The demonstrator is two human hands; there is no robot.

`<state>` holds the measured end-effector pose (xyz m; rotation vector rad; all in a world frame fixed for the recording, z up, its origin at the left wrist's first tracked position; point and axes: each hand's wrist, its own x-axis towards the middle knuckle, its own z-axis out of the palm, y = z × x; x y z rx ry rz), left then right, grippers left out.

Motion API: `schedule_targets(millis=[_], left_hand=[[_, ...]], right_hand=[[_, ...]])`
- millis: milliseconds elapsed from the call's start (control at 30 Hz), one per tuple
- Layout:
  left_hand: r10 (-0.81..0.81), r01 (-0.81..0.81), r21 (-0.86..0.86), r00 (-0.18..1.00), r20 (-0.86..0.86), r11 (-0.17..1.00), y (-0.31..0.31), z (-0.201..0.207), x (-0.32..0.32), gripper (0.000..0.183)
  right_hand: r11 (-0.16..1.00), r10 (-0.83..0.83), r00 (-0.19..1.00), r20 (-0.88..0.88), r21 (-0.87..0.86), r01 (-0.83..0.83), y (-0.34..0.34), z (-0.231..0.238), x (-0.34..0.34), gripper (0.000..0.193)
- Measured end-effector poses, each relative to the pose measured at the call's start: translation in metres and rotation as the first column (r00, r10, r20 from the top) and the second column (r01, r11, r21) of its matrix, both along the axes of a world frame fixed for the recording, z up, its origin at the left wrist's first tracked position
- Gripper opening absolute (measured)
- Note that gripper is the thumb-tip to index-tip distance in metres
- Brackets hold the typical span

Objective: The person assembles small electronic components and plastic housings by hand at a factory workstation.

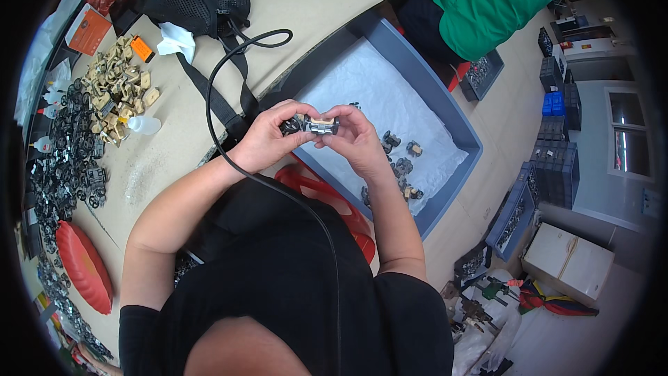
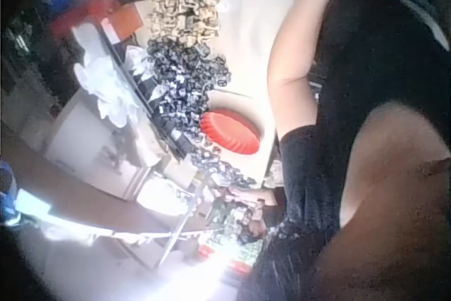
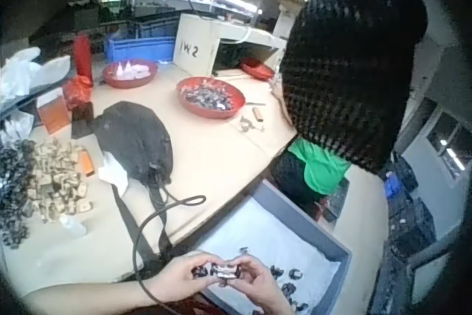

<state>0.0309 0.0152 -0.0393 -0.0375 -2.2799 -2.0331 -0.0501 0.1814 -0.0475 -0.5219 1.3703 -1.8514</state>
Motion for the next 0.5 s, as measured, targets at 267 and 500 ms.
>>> schedule_targets(millis=[267,500], left_hand=[[0.18,-0.177,0.127,0.983,-0.019,0.976,0.002,-0.01,-0.004,0.039],[0.191,-0.241,0.268,0.961,0.2,0.933,-0.004,-0.007,-0.004,0.031]], right_hand=[[0.988,-0.134,0.99,-0.036,0.076,0.137,0.005,-0.011,-0.007,0.032],[0.433,0.417,0.668,-0.616,0.781,0.45,0.036,-0.059,-0.04,0.031]])
